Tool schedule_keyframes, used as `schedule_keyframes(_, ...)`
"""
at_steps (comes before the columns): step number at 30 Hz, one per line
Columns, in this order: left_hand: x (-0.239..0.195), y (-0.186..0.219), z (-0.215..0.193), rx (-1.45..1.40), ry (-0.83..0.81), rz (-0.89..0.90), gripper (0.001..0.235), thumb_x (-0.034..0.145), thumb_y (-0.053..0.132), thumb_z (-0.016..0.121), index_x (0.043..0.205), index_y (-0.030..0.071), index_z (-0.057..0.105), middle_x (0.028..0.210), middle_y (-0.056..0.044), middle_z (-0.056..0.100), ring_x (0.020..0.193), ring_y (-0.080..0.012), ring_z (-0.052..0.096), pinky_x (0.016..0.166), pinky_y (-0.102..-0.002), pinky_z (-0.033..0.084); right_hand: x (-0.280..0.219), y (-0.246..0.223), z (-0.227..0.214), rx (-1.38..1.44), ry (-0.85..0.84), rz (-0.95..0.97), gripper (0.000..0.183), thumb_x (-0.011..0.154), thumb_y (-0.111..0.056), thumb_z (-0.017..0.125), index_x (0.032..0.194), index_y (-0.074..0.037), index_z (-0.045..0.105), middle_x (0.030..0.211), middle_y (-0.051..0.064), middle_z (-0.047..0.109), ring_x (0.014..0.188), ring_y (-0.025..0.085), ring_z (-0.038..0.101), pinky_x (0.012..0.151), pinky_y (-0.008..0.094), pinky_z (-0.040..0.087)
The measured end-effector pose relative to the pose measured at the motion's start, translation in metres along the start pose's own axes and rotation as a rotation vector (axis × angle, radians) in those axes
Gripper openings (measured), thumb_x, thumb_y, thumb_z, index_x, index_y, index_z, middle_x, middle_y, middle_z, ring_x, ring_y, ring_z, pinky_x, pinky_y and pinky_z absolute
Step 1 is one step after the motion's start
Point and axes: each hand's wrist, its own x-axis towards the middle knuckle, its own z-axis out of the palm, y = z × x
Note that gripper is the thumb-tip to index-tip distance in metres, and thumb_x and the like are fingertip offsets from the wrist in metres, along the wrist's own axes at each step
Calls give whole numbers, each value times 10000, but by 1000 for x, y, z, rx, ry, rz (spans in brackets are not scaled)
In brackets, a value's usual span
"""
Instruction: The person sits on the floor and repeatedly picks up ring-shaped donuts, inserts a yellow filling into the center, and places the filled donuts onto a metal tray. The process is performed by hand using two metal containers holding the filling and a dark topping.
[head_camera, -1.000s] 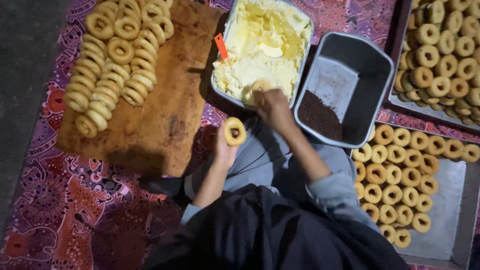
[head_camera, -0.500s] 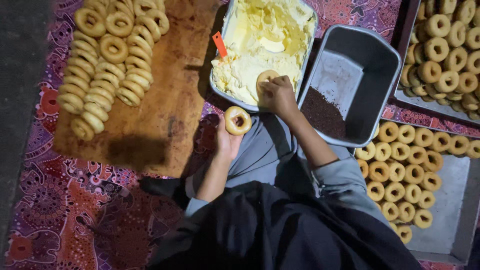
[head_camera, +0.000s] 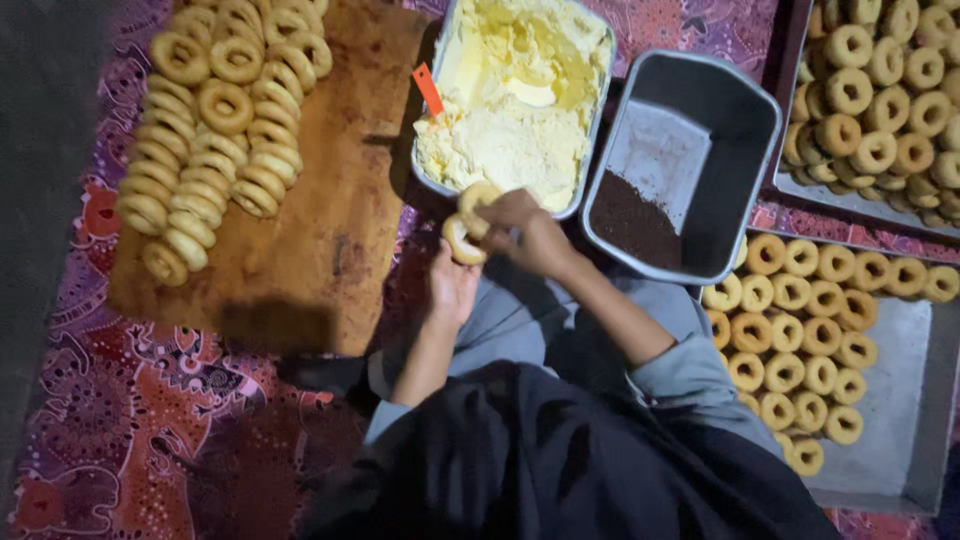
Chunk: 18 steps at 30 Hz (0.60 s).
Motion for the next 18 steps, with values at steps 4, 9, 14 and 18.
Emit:
schedule_keyframes(4, -9, 14, 0, 3, 21, 40, 565, 1063, 423, 441, 1468, 29, 464, 1472, -104, 546, 1374, -252, 509, 1184, -439, 386, -36, -35, 0, -31, -55, -170, 462, 731, -19, 786, 1186, -90, 749, 1107, 97, 708, 1064, 317, 615, 979, 426, 499)
schedule_keyframes(9, -15, 5, 9, 46, -49, 30, 579, 1077, 425, 460, 1489, 19, 451, 1477, -129, 541, 1390, -263, 496, 1195, -439, 375, -42, -50, -12, -100, 80, -200, 493, 717, -17, 801, 1201, -68, 720, 1088, 106, 692, 1066, 323, 614, 965, 451, 474)
schedule_keyframes(14, -18, -13, 24, 52, -46, -23, 572, 1070, 410, 453, 1497, 29, 433, 1498, -111, 513, 1397, -250, 483, 1205, -435, 373, -57, -42, -12, -120, 165, -83, 470, 738, -14, 809, 1194, -88, 721, 1124, 95, 700, 1065, 321, 610, 961, 441, 483)
schedule_keyframes(18, -18, -9, 38, 75, -109, -51, 563, 1092, 394, 421, 1496, 4, 438, 1505, -135, 511, 1390, -258, 494, 1196, -424, 371, -84, -36, -29, -19, 35, -216, 434, 765, -20, 815, 1180, -121, 734, 1100, 65, 680, 1111, 304, 613, 1004, 422, 514)
